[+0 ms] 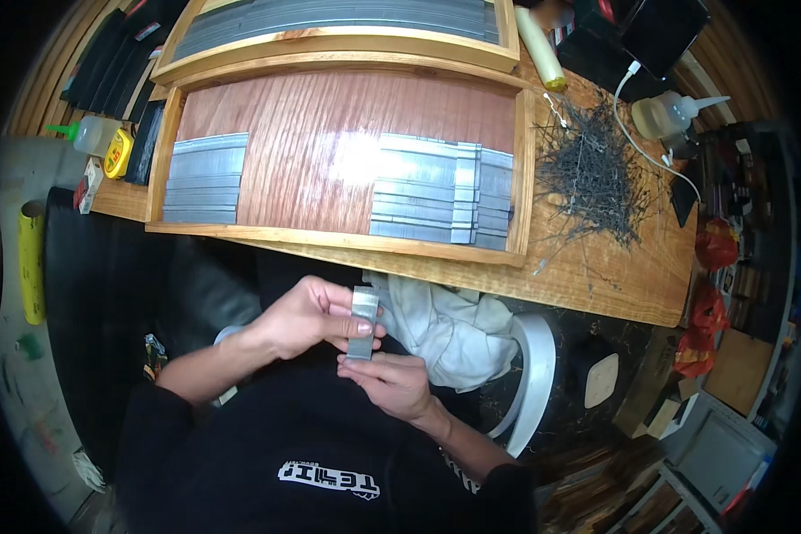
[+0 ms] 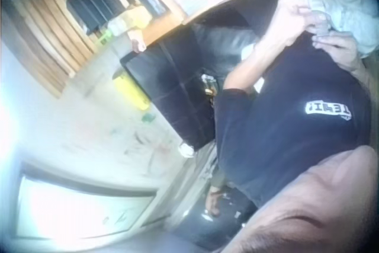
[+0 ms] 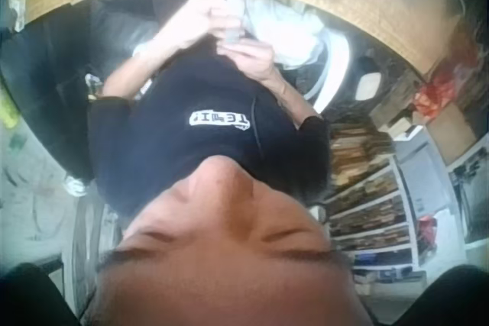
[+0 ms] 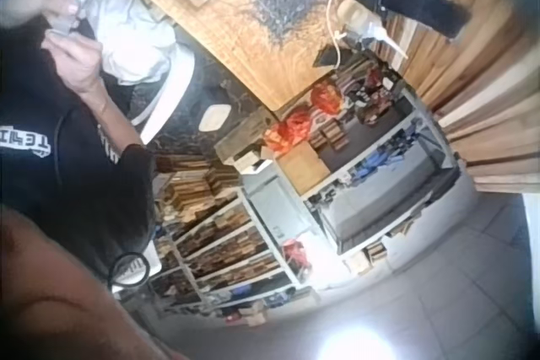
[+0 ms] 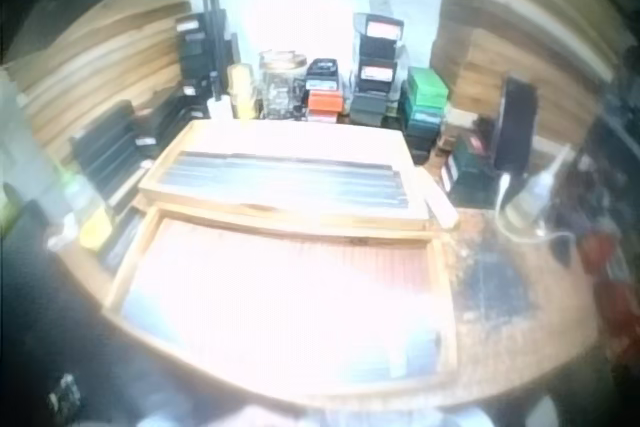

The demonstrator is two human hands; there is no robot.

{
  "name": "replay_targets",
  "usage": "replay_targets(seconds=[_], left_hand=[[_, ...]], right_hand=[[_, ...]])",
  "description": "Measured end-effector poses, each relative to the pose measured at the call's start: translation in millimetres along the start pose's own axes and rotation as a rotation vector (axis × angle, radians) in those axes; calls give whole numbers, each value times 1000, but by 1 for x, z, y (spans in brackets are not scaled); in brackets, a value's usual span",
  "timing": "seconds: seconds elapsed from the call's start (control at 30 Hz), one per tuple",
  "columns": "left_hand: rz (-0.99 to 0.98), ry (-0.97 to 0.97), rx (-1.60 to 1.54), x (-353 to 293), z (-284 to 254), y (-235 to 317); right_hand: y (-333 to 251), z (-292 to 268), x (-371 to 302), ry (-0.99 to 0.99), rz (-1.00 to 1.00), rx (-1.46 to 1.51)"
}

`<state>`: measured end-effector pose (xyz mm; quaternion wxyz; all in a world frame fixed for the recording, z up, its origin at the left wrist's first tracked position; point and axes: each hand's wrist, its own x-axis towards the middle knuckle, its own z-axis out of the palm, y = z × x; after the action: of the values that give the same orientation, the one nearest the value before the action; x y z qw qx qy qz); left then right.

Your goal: The person repeatedly picks up small rectangular metal pieces from a wooden tray, aligns them by hand, and places them back into the tray. The hands manipulate the pieces one at a time, occasionally stacking them, while the camera remains in a fixed overhead position.

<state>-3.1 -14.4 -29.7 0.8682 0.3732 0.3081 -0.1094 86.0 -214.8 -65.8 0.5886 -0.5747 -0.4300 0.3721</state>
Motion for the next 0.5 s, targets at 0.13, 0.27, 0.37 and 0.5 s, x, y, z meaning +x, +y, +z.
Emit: replay_targets(seconds=[0.13,0.27,0.37,0.5], left_hand=[[-23,26,51,12,-1,17],[-44,72,61,10,5,25],[-25,53,58,15,5,19],[60,79,90,11,3,8]], right_hand=[[-1,3,16,132,61,35],[-12,-2,20,86,70,-26],[-17,-6,17,78,171,-46],[-57,-40,29,-9,308,-165]])
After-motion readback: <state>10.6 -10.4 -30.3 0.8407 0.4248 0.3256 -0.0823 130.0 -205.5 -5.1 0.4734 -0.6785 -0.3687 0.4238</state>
